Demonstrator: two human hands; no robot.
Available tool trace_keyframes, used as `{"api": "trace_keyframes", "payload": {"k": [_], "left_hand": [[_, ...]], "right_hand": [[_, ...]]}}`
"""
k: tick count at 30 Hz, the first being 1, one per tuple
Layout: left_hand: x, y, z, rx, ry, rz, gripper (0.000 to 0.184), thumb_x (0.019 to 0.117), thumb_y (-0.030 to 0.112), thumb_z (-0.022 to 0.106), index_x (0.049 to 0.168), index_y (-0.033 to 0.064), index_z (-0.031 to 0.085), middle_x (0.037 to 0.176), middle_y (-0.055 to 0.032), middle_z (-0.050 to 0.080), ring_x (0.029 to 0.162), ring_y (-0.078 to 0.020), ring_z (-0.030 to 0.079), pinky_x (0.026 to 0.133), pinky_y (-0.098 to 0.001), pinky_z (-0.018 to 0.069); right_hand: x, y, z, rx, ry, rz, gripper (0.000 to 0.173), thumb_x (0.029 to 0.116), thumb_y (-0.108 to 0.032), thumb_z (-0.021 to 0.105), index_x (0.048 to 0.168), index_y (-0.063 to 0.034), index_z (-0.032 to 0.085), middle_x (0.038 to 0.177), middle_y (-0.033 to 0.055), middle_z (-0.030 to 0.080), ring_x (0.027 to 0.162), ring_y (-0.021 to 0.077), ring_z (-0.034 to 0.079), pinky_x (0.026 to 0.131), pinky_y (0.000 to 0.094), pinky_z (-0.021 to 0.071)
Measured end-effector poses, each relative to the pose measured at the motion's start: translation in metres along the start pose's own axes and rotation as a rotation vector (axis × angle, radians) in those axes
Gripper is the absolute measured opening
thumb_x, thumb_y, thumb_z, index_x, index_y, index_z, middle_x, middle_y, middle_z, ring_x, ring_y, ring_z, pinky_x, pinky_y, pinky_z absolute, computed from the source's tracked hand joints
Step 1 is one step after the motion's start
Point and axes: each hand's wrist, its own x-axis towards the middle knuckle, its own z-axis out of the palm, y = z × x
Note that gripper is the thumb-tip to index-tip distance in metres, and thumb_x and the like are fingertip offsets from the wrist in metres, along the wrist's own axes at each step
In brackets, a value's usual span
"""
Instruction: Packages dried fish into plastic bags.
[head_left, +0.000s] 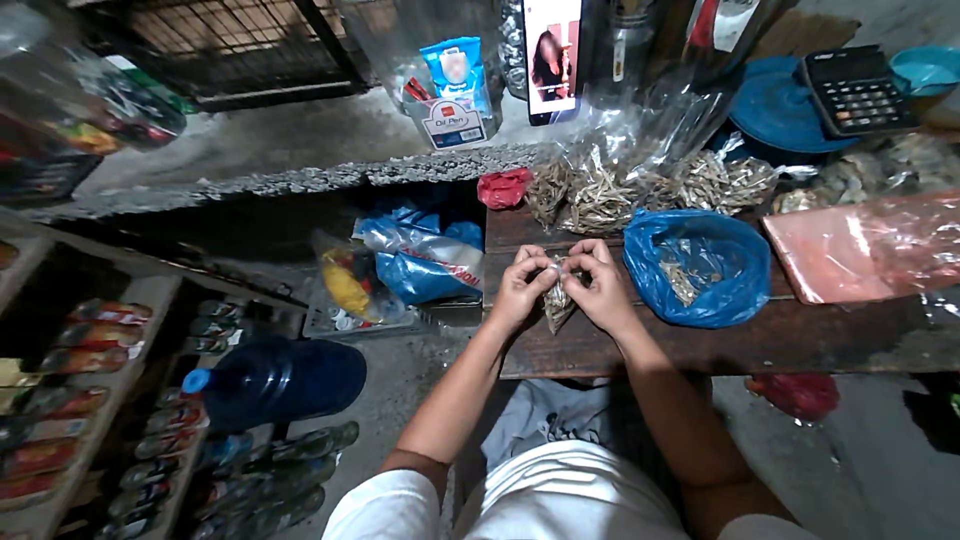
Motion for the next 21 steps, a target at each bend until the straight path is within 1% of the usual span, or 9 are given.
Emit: {"api": "trace_keyframes", "payload": {"k": [2,5,7,9,11,16,21], "left_hand": [[-0.001,-0.001,0.001,-0.046,0.003,-0.035,0.013,0.0943,0.012,0.06,0.086,0.0084,0.069,0.113,0.0037,0.057,0.103,-0.0006,0.054,0.086,-0.0184,0.0485],[-0.002,0.004,0.007,-0.052,0.055,-0.138,0.016,0.0984,0.009,0.057,0.098,0.0015,0.071,0.124,-0.0033,0.056,0.109,-0.0056,0.055,0.09,-0.0236,0.0499],[-0.002,0.008,0.011,-0.014,0.105,-0.174,0.015,0.0983,0.007,0.058,0.1,-0.0007,0.07,0.126,-0.0064,0.055,0.111,-0.0078,0.055,0.092,-0.0251,0.0495],[-0.001,0.01,0.012,0.007,0.113,-0.176,0.013,0.0973,0.005,0.059,0.1,-0.0022,0.07,0.128,-0.0082,0.054,0.112,-0.0087,0.054,0.093,-0.0251,0.0491],[-0.003,0.009,0.012,0.001,0.109,-0.167,0.012,0.0964,0.003,0.06,0.099,-0.0028,0.07,0.127,-0.0083,0.054,0.112,-0.0079,0.054,0.093,-0.0241,0.0492],[-0.005,0.006,0.009,-0.075,0.084,-0.143,0.011,0.095,0.001,0.06,0.096,-0.0007,0.07,0.122,-0.0044,0.056,0.108,-0.005,0.055,0.09,-0.0218,0.0499],[-0.003,0.001,0.006,-0.08,0.023,-0.107,0.015,0.0967,0.006,0.056,0.092,0.0032,0.069,0.12,-0.0008,0.057,0.107,-0.0034,0.055,0.089,-0.0217,0.05]], "right_hand": [[0.001,-0.001,-0.001,-0.006,0.002,0.013,0.01,0.0889,-0.003,0.065,0.091,0.0051,0.069,0.121,0.0192,0.057,0.11,0.0231,0.056,0.091,0.0361,0.0501],[0.004,0.0,-0.006,-0.048,0.025,0.026,0.01,0.0921,-0.004,0.064,0.093,0.004,0.069,0.124,0.0197,0.056,0.111,0.023,0.057,0.09,0.0358,0.0509],[0.006,0.002,-0.007,-0.03,0.022,0.02,0.01,0.0926,-0.003,0.065,0.095,0.0048,0.07,0.125,0.0206,0.055,0.113,0.0234,0.056,0.093,0.0352,0.0506],[0.005,0.002,-0.009,-0.018,0.02,0.018,0.012,0.0923,-0.003,0.064,0.096,0.0058,0.07,0.128,0.0223,0.055,0.116,0.0245,0.056,0.095,0.036,0.0501],[0.004,0.001,-0.009,-0.017,0.016,0.02,0.012,0.092,-0.003,0.064,0.096,0.0064,0.071,0.129,0.0231,0.055,0.116,0.0249,0.056,0.095,0.0364,0.0499],[0.002,-0.001,-0.006,-0.01,0.003,0.038,0.009,0.0906,-0.001,0.064,0.091,0.0062,0.069,0.128,0.0224,0.056,0.115,0.0241,0.056,0.093,0.0359,0.05],[0.001,0.003,-0.004,0.046,-0.007,0.028,0.009,0.0894,-0.001,0.064,0.091,0.0067,0.068,0.124,0.0204,0.056,0.111,0.0211,0.056,0.091,0.0328,0.0504]]}}
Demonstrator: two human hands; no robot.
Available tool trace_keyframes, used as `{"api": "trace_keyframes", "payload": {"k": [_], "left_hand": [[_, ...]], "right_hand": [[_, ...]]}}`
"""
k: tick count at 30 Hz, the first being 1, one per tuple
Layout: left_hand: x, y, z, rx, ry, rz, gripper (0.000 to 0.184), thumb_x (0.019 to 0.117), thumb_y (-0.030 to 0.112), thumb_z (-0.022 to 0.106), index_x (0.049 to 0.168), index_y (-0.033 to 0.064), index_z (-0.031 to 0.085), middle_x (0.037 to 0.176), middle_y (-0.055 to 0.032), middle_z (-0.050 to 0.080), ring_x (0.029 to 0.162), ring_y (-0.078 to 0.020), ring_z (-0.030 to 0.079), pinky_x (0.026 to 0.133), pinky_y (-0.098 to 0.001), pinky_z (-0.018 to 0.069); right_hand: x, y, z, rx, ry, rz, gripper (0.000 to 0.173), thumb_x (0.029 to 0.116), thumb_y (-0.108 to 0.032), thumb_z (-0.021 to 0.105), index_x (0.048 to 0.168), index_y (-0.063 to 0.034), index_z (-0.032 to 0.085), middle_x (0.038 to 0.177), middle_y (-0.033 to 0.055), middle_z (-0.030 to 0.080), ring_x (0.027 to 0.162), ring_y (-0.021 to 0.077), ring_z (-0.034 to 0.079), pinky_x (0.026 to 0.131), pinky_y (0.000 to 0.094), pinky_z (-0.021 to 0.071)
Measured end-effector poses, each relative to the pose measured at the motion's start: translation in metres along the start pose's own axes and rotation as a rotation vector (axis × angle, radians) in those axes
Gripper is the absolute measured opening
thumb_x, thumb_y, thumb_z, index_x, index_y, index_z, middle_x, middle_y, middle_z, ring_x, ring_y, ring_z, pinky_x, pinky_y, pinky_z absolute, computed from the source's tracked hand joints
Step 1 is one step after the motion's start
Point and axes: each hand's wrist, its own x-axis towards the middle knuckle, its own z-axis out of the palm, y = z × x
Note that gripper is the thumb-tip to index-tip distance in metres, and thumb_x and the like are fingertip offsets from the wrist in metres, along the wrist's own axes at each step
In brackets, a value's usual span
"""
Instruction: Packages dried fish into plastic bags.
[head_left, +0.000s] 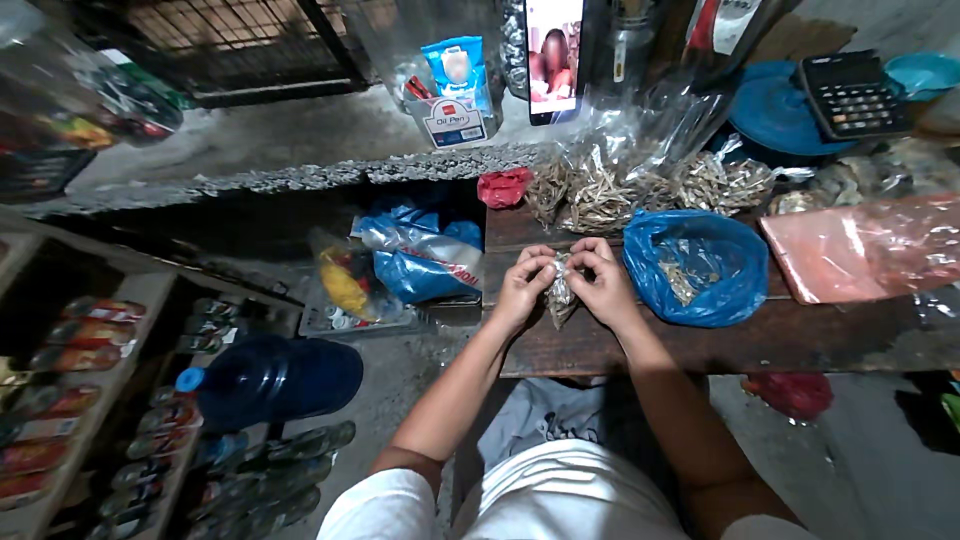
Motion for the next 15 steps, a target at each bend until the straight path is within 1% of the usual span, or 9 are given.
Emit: {"api": "trace_keyframes", "payload": {"k": [4,9,11,13,15], "left_hand": [[0.001,-0.0023,-0.0014,-0.058,-0.027,0.001,0.018,0.0965,0.012,0.055,0.087,0.0092,0.069,0.118,0.003,0.059,0.103,-0.0017,0.057,0.085,-0.0206,0.0506],[0.0013,-0.0014,-0.0026,-0.123,-0.076,-0.016,0.019,0.0962,0.016,0.056,0.084,0.0121,0.07,0.119,0.0041,0.062,0.107,-0.0031,0.058,0.088,-0.0226,0.0517],[0.0015,-0.0004,-0.0032,-0.142,-0.087,-0.026,0.019,0.0957,0.017,0.056,0.083,0.0121,0.07,0.124,0.0026,0.061,0.108,-0.0039,0.058,0.087,-0.023,0.0516],[0.0015,0.0004,-0.0022,-0.141,-0.052,-0.031,0.018,0.0949,0.016,0.057,0.083,0.0113,0.07,0.132,0.0005,0.059,0.111,-0.0051,0.058,0.087,-0.0243,0.0522],[0.0011,-0.0002,-0.0003,-0.086,-0.005,-0.014,0.018,0.0959,0.013,0.057,0.087,0.0066,0.071,0.137,-0.0035,0.055,0.118,-0.0079,0.055,0.092,-0.0266,0.0509]], "right_hand": [[-0.0006,0.0008,0.0031,0.04,-0.017,0.0,0.009,0.0892,-0.001,0.063,0.089,0.0068,0.066,0.123,0.0197,0.055,0.111,0.019,0.055,0.091,0.0298,0.0498],[-0.0011,0.001,0.0029,0.07,-0.039,0.02,0.008,0.09,-0.001,0.063,0.09,0.0062,0.066,0.121,0.017,0.054,0.108,0.0152,0.055,0.089,0.0264,0.0496],[-0.0017,0.0006,0.0031,0.094,-0.02,0.011,0.008,0.0897,0.0,0.064,0.092,0.0068,0.066,0.122,0.0175,0.054,0.109,0.0152,0.055,0.089,0.0258,0.0499],[-0.002,0.002,0.0042,0.096,0.034,-0.04,0.01,0.0886,0.001,0.065,0.097,0.0066,0.066,0.125,0.0197,0.055,0.113,0.0172,0.056,0.091,0.0274,0.051],[-0.0014,0.0024,0.005,0.035,0.096,-0.091,0.009,0.0888,0.002,0.066,0.097,0.0058,0.068,0.13,0.0217,0.056,0.116,0.0199,0.058,0.093,0.0294,0.0522]]}}
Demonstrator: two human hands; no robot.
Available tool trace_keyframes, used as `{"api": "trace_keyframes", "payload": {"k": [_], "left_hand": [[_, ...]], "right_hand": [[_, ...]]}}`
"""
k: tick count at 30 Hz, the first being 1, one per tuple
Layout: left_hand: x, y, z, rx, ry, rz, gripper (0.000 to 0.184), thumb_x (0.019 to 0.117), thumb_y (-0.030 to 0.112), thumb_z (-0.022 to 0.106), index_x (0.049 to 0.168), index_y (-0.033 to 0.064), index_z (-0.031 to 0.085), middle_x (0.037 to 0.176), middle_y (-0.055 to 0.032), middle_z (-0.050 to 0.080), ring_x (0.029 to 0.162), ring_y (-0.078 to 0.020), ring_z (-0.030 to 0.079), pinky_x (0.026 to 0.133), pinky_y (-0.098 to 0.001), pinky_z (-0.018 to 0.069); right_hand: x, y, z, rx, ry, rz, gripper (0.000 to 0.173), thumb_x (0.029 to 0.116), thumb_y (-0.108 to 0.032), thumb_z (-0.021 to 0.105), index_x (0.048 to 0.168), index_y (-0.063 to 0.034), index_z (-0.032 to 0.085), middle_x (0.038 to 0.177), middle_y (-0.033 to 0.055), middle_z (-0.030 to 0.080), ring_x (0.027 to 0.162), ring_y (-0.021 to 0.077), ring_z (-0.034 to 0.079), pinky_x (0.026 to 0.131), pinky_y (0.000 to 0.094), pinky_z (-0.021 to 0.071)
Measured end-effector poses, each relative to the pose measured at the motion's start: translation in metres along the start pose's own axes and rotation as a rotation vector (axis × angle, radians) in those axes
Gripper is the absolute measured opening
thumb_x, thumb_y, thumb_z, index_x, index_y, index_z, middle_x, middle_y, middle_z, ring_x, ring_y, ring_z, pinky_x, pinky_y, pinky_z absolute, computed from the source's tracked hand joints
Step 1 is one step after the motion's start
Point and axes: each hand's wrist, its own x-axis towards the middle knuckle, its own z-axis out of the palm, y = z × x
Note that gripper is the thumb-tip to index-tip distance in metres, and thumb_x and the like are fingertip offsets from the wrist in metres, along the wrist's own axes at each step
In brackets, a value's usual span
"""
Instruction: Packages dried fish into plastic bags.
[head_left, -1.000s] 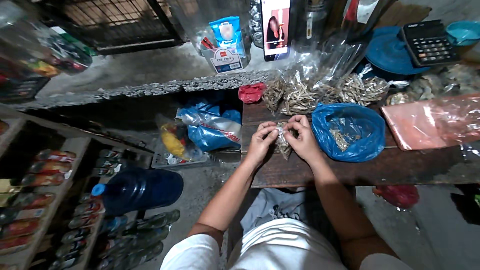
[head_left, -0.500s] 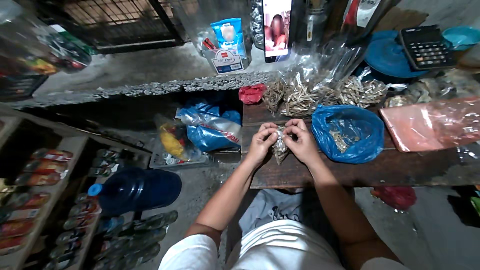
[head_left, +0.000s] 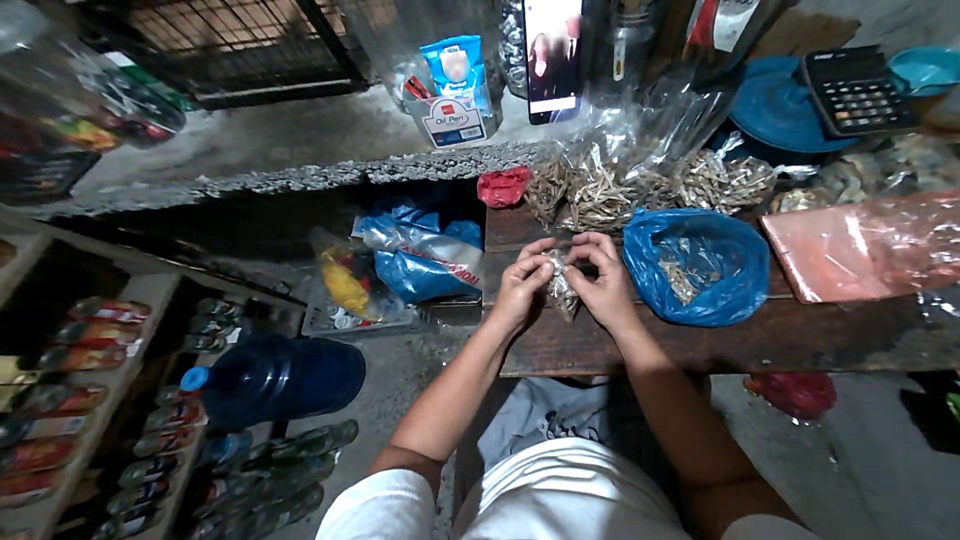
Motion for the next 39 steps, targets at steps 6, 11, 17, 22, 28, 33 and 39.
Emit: {"api": "trace_keyframes", "payload": {"k": [6,11,17,22,28,33,39], "left_hand": [[-0.001,-0.002,0.001,0.303,0.119,0.178,0.016,0.0936,0.012,0.065,0.093,-0.0016,0.074,0.148,-0.0176,0.048,0.135,-0.0187,0.045,0.109,-0.0333,0.041],[-0.002,0.0,0.002,0.393,0.146,0.248,0.015,0.0925,0.011,0.068,0.091,-0.0019,0.075,0.148,-0.0207,0.048,0.14,-0.0245,0.041,0.113,-0.0371,0.0376],[0.0,-0.002,0.0,0.404,0.128,0.277,0.012,0.0898,0.007,0.069,0.089,-0.0021,0.075,0.144,-0.0232,0.052,0.144,-0.0312,0.037,0.117,-0.0437,0.0325],[0.0,-0.001,0.0,0.429,0.115,0.267,0.012,0.0897,0.007,0.07,0.09,-0.0024,0.076,0.144,-0.0248,0.052,0.145,-0.0342,0.035,0.118,-0.0452,0.0303],[-0.002,0.007,0.004,0.353,0.115,0.067,0.016,0.0969,0.009,0.062,0.096,-0.0025,0.073,0.145,-0.0159,0.051,0.131,-0.0191,0.048,0.107,-0.0353,0.0418],[-0.003,0.006,0.006,0.341,0.155,0.111,0.013,0.095,0.008,0.064,0.091,-0.0021,0.072,0.141,-0.0154,0.053,0.13,-0.0175,0.048,0.107,-0.0324,0.0423],[-0.001,0.006,0.004,0.381,0.065,0.145,0.031,0.1003,0.012,0.05,0.125,-0.0027,0.061,0.143,-0.0176,0.052,0.132,-0.0216,0.05,0.109,-0.0382,0.0416]], "right_hand": [[-0.002,0.002,0.003,-0.066,0.03,-0.067,0.021,0.0876,-0.003,0.069,0.106,0.0069,0.07,0.135,0.0256,0.055,0.119,0.0249,0.06,0.095,0.0331,0.0539],[-0.003,0.002,0.004,-0.048,0.059,-0.028,0.017,0.0885,-0.003,0.073,0.101,0.007,0.071,0.13,0.0228,0.058,0.118,0.0214,0.059,0.095,0.0301,0.0526],[-0.002,0.003,0.002,-0.024,0.061,-0.001,0.013,0.0877,-0.001,0.073,0.097,0.0073,0.07,0.124,0.0201,0.061,0.112,0.0182,0.061,0.092,0.0284,0.0531],[-0.002,0.001,0.002,-0.038,0.048,-0.013,0.009,0.0863,0.0,0.071,0.092,0.0072,0.068,0.119,0.0187,0.06,0.108,0.0159,0.06,0.088,0.0256,0.0525],[-0.002,0.016,0.009,-0.316,0.127,-0.317,0.012,0.0869,-0.01,0.07,0.092,0.0002,0.074,0.113,0.0217,0.067,0.11,0.0371,0.063,0.099,0.0571,0.0458],[-0.004,0.015,0.009,-0.226,0.131,-0.248,0.017,0.0897,-0.009,0.07,0.102,0.0025,0.074,0.112,0.0195,0.068,0.106,0.0315,0.065,0.097,0.0529,0.0484],[-0.003,0.015,0.009,-0.207,0.085,-0.369,0.01,0.0893,-0.001,0.066,0.093,0.0039,0.074,0.101,0.019,0.071,0.097,0.0262,0.069,0.09,0.0391,0.0552]]}}
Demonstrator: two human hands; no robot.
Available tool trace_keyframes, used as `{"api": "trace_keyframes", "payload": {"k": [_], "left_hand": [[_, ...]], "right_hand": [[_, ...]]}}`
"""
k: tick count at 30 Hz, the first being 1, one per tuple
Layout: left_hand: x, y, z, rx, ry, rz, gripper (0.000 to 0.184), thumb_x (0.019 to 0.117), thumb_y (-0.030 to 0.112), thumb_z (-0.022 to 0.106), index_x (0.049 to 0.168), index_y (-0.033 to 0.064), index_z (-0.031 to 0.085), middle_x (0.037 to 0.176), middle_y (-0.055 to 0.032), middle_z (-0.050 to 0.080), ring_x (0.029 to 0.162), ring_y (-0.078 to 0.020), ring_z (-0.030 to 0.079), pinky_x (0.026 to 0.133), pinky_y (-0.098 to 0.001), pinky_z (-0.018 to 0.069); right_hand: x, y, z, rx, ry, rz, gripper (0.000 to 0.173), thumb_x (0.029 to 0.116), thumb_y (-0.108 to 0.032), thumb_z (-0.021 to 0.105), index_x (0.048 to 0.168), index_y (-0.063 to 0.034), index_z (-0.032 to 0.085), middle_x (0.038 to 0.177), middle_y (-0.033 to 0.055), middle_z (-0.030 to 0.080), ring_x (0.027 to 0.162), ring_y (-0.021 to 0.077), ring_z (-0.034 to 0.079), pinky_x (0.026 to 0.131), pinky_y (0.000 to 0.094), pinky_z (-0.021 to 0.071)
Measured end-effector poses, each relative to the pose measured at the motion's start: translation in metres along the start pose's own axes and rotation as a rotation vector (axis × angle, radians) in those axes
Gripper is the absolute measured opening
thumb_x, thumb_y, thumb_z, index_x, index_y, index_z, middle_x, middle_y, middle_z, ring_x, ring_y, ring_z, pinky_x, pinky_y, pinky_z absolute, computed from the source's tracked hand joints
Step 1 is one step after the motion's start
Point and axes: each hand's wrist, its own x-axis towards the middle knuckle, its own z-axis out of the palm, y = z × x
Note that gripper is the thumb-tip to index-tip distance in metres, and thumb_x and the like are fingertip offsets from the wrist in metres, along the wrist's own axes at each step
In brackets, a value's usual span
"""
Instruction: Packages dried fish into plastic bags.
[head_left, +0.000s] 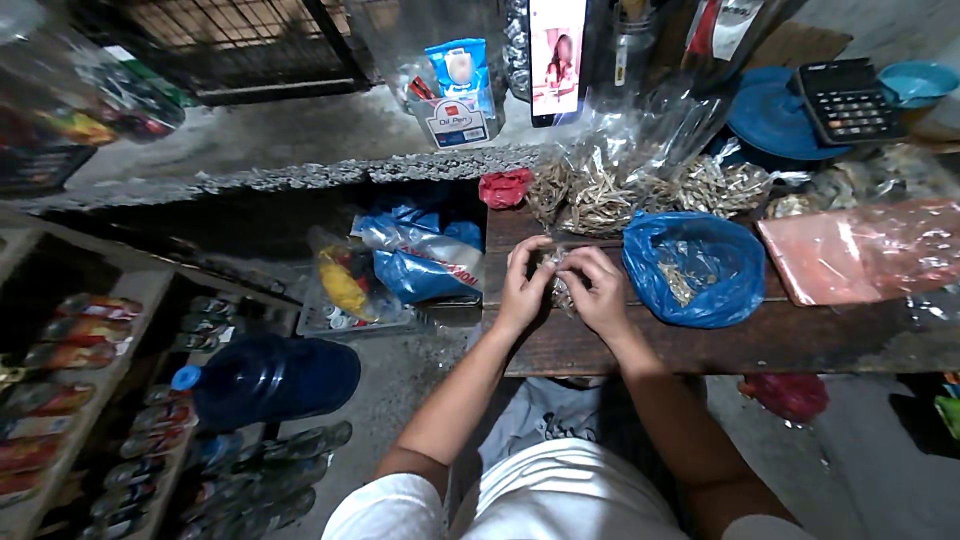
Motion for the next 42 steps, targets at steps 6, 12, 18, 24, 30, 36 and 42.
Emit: {"api": "trace_keyframes", "payload": {"k": [6,12,18,24,30,36,42], "left_hand": [[0.003,-0.007,0.009,0.159,-0.011,0.26,0.032,0.1017,0.01,0.041,0.098,-0.0095,0.067,0.112,-0.0227,0.068,0.122,-0.0303,0.06,0.111,-0.043,0.0418],[0.002,0.0,0.015,0.296,-0.032,0.257,0.024,0.0981,0.013,0.052,0.092,-0.0035,0.068,0.102,-0.0171,0.069,0.105,-0.0279,0.064,0.095,-0.0459,0.0481],[-0.003,-0.008,0.007,0.248,-0.052,0.262,0.031,0.1011,0.015,0.05,0.096,-0.0055,0.072,0.106,-0.0189,0.071,0.117,-0.03,0.062,0.108,-0.0465,0.0417],[-0.005,-0.011,0.004,0.231,-0.034,0.34,0.032,0.1013,0.018,0.053,0.095,-0.0046,0.073,0.1,-0.0154,0.072,0.108,-0.0233,0.064,0.103,-0.0405,0.0442],[-0.005,-0.011,0.004,0.249,-0.035,0.409,0.031,0.1013,0.021,0.056,0.094,-0.0024,0.074,0.093,-0.0114,0.073,0.1,-0.019,0.066,0.1,-0.0388,0.0454],[-0.005,-0.009,0.007,0.32,-0.088,0.422,0.028,0.0989,0.021,0.059,0.095,-0.0023,0.075,0.094,-0.0131,0.073,0.099,-0.0247,0.067,0.102,-0.0464,0.0443],[-0.003,0.001,0.008,0.411,-0.18,0.361,0.029,0.0989,0.022,0.06,0.105,-0.0028,0.074,0.102,-0.0159,0.073,0.108,-0.0317,0.067,0.106,-0.0535,0.0422]], "right_hand": [[-0.001,-0.003,-0.001,0.018,0.031,0.038,0.013,0.0924,-0.001,0.061,0.095,0.0082,0.07,0.098,0.0194,0.067,0.092,0.0187,0.067,0.084,0.0264,0.0553],[0.002,-0.007,-0.006,0.121,0.113,0.24,0.011,0.0952,0.001,0.058,0.097,0.0095,0.064,0.098,0.0154,0.063,0.08,0.0073,0.062,0.072,0.0183,0.0536],[0.009,-0.011,-0.018,0.232,-0.082,0.397,0.018,0.097,-0.003,0.06,0.11,0.0093,0.061,0.095,0.0128,0.065,0.076,0.0067,0.062,0.072,0.0226,0.0553],[0.008,-0.004,-0.02,0.179,-0.177,0.236,0.019,0.095,-0.009,0.062,0.101,0.0083,0.066,0.096,0.0145,0.067,0.082,0.0093,0.062,0.072,0.0225,0.0521],[0.005,0.005,-0.02,0.121,-0.175,0.063,0.022,0.0943,-0.011,0.058,0.084,0.0069,0.064,0.078,0.0112,0.063,0.069,0.0066,0.057,0.065,0.019,0.0483],[0.004,0.005,-0.019,0.106,-0.058,0.067,0.03,0.0956,-0.008,0.055,0.068,0.0038,0.057,0.064,0.0048,0.053,0.059,0.0019,0.048,0.057,0.0149,0.041],[0.003,0.004,-0.018,0.194,0.024,0.063,0.029,0.0934,-0.006,0.056,0.065,0.0017,0.055,0.062,-0.0003,0.052,0.058,-0.0037,0.047,0.057,0.011,0.0407]]}}
